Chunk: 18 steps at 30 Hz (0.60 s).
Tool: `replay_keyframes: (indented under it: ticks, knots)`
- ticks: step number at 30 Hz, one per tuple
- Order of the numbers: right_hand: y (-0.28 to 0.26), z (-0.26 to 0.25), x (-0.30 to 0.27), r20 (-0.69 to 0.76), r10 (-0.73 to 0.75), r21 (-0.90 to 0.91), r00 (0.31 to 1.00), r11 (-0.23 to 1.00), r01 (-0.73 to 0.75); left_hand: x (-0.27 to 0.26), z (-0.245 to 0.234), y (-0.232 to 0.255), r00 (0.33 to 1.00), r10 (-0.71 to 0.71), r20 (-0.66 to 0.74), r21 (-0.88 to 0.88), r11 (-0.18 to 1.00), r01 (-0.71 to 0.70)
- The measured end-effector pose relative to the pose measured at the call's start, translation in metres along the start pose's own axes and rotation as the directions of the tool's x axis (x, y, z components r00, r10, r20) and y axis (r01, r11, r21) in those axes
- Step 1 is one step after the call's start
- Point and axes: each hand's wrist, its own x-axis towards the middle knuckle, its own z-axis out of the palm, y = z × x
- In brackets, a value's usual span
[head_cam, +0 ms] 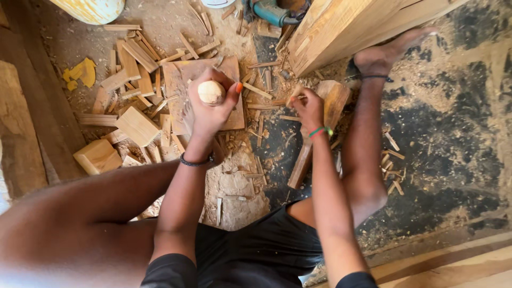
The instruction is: The person sits on the floor and carves a small cylindrical piece of wood using a chisel and a wooden mallet. They hold the wood in their left hand and strike the chisel with the mallet in their right hand, occasionally adjusting the wood's position.
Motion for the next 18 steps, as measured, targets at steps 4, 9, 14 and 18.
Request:
replay_keyframes:
  ticks: [4,9,14,18]
  knots:
    - [-0.022,0.0,-0.027,-0.091,-0.059,0.461,0.994,0.882,0.095,0.001,0.005,0.016,0.995,0.098,0.028,0.04,0.994,-0.099]
    - [-0.036,-0.002,-0.072,-0.158,-0.102,0.598,0.982,0.782,0.177,-0.004,0.006,0.048,0.986,0.16,0.052,0.035,0.986,-0.162]
    - [-0.041,0.001,-0.098,-0.145,-0.136,0.687,0.98,0.699,0.199,-0.009,0.002,0.067,0.981,0.187,0.056,0.026,0.982,-0.188]
    - [-0.045,0.001,-0.111,-0.075,-0.129,0.718,0.989,0.681,0.143,-0.014,0.003,0.075,0.977,0.194,0.083,0.028,0.98,-0.197]
